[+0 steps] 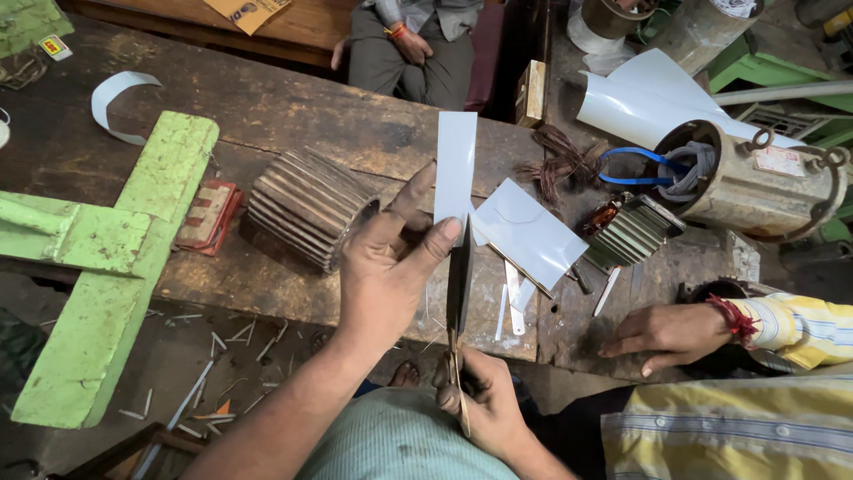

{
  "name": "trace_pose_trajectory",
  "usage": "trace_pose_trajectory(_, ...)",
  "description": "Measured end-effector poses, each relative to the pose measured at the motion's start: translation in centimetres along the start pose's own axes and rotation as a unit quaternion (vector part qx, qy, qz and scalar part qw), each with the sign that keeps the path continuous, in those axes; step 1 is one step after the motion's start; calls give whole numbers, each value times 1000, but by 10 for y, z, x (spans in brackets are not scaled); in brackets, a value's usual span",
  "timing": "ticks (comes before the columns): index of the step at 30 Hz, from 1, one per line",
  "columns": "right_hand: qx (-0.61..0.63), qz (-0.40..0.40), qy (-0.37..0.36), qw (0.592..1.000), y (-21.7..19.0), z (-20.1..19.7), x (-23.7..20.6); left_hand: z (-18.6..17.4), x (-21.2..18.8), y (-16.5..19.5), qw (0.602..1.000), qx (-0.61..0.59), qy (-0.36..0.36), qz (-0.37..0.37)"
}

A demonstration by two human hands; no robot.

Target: The person cuts narrow strips from a white plastic sheet using scissors at a workbench, trimming small pieces one at a time and setting the cut strips on the bench. They occasionally reposition the sheet and the ribbed cylindrical part beside it while continuing to cut.

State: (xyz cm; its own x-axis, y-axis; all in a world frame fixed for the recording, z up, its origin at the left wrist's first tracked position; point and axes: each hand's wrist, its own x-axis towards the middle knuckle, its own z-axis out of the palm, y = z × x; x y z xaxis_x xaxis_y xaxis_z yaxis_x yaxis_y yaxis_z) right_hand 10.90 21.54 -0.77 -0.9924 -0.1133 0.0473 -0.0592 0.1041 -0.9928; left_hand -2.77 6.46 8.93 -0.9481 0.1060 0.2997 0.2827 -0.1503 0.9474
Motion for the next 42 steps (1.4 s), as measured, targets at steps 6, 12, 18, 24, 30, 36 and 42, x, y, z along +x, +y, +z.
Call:
trace_pose_trajectory(6, -5, -3, 3, 1000, 1, 0, -2, 0, -2, 0, 1000, 3, -7, -17)
trace_pose_trajectory(12, -13, -16, 16, 1000, 4, 2, -2, 0, -3, -3, 1000, 13, -8, 0)
trace_pose_trajectory(18, -11, -15, 31, 999, 7, 2, -3, 3, -2, -2, 1000, -4, -17, -4)
trace_pose_trajectory(24, -16, 3, 33, 999, 9, 2, -2, 2, 13, -2, 992, 85, -11, 89)
trace_pose_trajectory(30, -12, 5, 25, 1000, 12, 2, -3, 21, 30, -6, 973, 173, 38, 148)
trace_pose_trajectory(36, 27, -7, 31, 999, 16, -1, -4, 30, 14, -10, 969, 217, -6, 121)
trace_pose_trajectory(42, 31, -6, 52, 998, 18, -2, -3, 36, 1, -14, 973, 197, -6, 120)
